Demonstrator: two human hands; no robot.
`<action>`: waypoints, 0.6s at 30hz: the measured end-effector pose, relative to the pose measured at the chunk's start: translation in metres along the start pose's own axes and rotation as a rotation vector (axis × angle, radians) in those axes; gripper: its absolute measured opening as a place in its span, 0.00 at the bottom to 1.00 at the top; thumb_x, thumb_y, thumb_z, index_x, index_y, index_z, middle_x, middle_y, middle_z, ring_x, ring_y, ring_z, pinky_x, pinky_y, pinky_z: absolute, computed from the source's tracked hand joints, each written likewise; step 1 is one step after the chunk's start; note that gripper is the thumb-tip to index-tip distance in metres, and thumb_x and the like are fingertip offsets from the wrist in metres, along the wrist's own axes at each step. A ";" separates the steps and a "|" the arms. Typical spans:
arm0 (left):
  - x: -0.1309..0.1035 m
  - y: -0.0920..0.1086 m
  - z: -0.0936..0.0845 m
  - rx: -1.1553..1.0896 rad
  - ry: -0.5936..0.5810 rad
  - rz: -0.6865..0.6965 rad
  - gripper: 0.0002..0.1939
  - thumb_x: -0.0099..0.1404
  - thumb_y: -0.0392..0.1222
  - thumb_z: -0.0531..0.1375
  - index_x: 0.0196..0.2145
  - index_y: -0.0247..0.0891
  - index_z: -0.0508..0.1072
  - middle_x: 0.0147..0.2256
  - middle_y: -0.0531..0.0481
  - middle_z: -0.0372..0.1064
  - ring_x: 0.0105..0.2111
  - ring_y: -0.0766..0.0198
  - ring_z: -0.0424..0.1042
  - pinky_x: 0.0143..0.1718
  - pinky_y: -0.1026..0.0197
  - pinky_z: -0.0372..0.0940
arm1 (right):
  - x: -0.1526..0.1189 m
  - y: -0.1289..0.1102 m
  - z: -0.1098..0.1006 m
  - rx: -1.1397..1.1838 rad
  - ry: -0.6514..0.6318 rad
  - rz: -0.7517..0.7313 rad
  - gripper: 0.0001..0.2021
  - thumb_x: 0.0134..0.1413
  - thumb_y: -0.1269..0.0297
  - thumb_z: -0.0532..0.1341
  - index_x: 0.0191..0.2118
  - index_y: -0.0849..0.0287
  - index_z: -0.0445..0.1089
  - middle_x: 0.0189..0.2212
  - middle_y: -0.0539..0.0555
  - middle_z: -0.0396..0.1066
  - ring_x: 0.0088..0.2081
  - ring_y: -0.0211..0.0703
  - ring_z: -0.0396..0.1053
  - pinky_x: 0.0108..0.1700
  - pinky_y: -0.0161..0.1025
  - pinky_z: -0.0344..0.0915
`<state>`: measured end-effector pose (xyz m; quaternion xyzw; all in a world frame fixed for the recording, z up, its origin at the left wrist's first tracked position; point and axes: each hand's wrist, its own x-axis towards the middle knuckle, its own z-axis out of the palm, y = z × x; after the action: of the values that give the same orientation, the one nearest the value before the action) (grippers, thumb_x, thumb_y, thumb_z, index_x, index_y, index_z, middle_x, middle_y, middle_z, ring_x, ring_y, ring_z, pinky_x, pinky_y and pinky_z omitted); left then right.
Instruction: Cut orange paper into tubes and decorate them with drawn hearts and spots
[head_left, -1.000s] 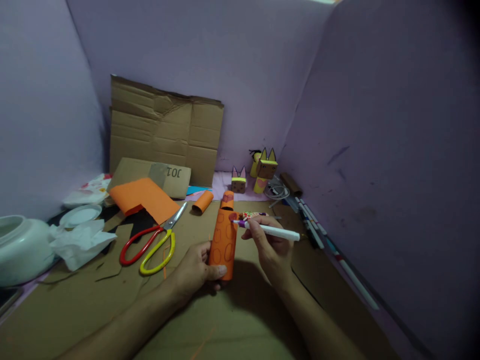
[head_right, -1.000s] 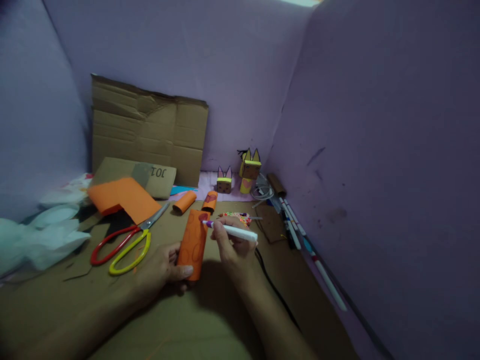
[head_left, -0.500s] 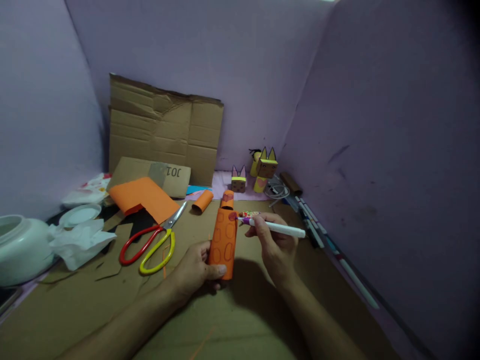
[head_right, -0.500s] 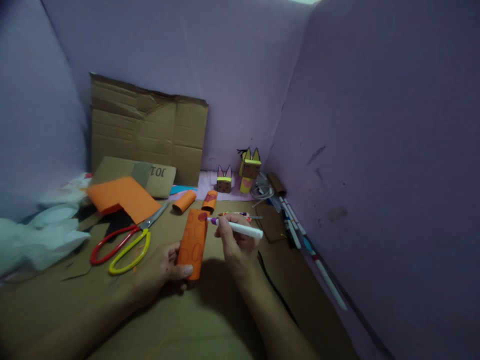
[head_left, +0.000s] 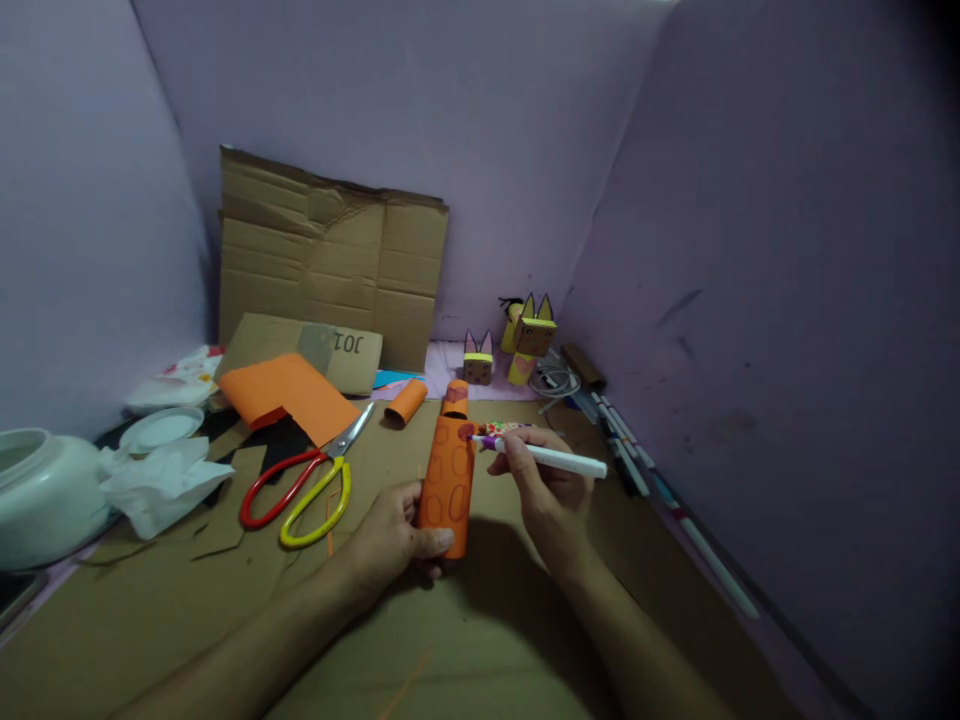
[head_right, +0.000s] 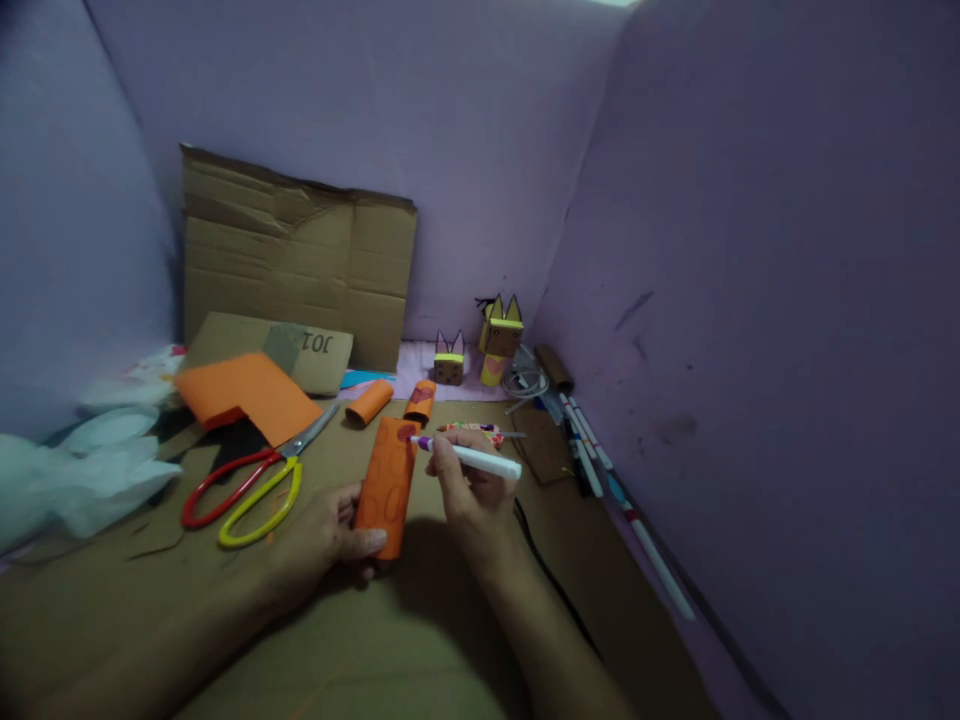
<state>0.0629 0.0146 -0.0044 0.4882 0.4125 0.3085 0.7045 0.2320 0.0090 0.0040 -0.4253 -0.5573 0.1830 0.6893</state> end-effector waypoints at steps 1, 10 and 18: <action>0.001 0.000 0.000 0.000 0.003 -0.002 0.22 0.40 0.42 0.69 0.33 0.32 0.68 0.23 0.48 0.71 0.19 0.66 0.68 0.18 0.66 0.65 | 0.000 -0.001 0.000 -0.001 0.006 -0.007 0.06 0.59 0.64 0.60 0.33 0.57 0.71 0.21 0.47 0.70 0.24 0.38 0.69 0.27 0.36 0.66; -0.001 0.001 0.000 0.004 0.009 0.007 0.24 0.40 0.43 0.70 0.33 0.32 0.68 0.24 0.48 0.71 0.20 0.66 0.68 0.18 0.66 0.64 | 0.000 0.000 -0.001 -0.047 -0.031 -0.017 0.06 0.59 0.63 0.60 0.32 0.57 0.71 0.21 0.48 0.70 0.26 0.39 0.70 0.28 0.36 0.65; 0.000 0.001 0.000 0.007 0.012 0.000 0.23 0.40 0.42 0.70 0.33 0.32 0.68 0.24 0.48 0.72 0.20 0.66 0.68 0.19 0.65 0.64 | -0.001 0.001 -0.002 -0.034 -0.038 -0.017 0.06 0.60 0.63 0.60 0.33 0.57 0.71 0.23 0.48 0.71 0.26 0.39 0.70 0.29 0.37 0.67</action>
<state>0.0631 0.0148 -0.0032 0.4888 0.4180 0.3099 0.7002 0.2337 0.0081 0.0024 -0.4288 -0.5768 0.1756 0.6728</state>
